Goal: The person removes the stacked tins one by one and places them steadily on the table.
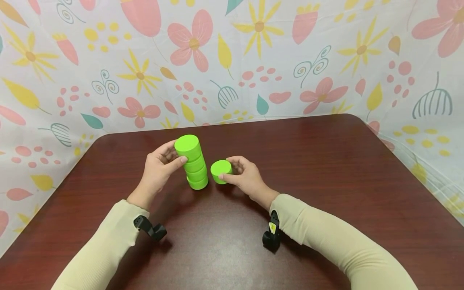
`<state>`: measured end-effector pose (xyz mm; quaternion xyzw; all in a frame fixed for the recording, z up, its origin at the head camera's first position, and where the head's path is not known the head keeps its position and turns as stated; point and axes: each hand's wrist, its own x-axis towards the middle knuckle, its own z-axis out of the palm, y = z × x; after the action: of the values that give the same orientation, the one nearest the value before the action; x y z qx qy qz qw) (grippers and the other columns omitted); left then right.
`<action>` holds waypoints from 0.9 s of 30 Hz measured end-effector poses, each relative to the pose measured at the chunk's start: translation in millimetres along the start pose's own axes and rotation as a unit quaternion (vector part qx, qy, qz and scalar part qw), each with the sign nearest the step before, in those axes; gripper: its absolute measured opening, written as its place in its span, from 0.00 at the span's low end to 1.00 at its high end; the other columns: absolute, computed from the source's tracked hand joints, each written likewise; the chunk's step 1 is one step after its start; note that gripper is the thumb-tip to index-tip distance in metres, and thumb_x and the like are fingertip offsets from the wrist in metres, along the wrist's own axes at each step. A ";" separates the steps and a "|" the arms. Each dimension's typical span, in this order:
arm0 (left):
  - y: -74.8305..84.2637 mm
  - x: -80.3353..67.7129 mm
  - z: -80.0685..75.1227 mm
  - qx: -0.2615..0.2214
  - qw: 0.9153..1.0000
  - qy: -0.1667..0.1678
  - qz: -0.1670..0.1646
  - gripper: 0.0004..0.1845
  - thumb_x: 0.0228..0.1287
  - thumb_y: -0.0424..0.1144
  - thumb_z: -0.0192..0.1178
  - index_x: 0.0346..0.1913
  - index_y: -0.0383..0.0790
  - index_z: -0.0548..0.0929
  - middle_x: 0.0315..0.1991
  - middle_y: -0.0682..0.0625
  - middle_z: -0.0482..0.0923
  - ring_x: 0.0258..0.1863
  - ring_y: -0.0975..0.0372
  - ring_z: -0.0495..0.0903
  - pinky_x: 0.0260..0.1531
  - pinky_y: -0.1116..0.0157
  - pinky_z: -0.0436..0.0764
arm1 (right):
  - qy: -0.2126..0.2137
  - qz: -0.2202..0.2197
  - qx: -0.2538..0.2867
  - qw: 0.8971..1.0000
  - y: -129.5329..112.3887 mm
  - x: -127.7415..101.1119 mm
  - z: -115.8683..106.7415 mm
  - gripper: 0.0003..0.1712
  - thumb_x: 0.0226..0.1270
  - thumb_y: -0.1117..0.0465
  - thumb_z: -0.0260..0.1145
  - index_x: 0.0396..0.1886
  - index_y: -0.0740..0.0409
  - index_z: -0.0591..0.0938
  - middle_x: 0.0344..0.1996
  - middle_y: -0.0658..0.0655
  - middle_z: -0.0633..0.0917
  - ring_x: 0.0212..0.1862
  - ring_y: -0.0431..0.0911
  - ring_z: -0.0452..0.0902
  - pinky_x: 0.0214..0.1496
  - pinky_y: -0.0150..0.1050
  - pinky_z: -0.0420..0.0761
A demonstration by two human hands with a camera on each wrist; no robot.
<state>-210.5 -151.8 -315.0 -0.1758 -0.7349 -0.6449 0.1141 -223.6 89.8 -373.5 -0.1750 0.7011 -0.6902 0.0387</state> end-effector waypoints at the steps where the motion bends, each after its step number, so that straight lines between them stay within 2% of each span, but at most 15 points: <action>1: 0.0 0.0 0.0 0.001 1.000 0.000 0.000 0.25 0.55 0.28 0.64 0.57 0.35 0.75 0.47 0.39 0.81 0.43 0.64 0.80 0.42 0.69 0.79 | -0.001 0.002 -0.003 1.000 0.5 -0.2 0.0 0.28 0.52 0.72 0.68 0.54 0.69 0.71 0.48 0.61 0.80 0.43 0.36 0.77 0.43 0.27 0.77; 7: 0.8 -0.6 0.4 0.002 1.000 0.000 -0.001 0.25 0.55 0.27 0.64 0.58 0.35 0.75 0.48 0.37 0.80 0.44 0.64 0.80 0.42 0.69 0.78 | 0.001 0.015 -0.020 1.000 4.3 -1.2 -0.6 0.28 0.53 0.71 0.69 0.54 0.67 0.71 0.50 0.63 0.79 0.44 0.36 0.77 0.43 0.27 0.77; 27: 0.2 -0.4 0.5 -0.003 1.000 0.003 0.003 0.25 0.54 0.27 0.65 0.57 0.35 0.75 0.47 0.37 0.80 0.44 0.63 0.81 0.43 0.68 0.78 | 0.002 0.036 -0.021 0.999 11.2 -1.5 -2.8 0.28 0.52 0.71 0.69 0.54 0.68 0.72 0.49 0.64 0.79 0.44 0.34 0.77 0.42 0.26 0.77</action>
<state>-210.1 -151.3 -315.1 -0.1770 -0.7323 -0.6470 0.1177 -225.2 92.7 -384.6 -0.1491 0.7215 -0.6736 0.0583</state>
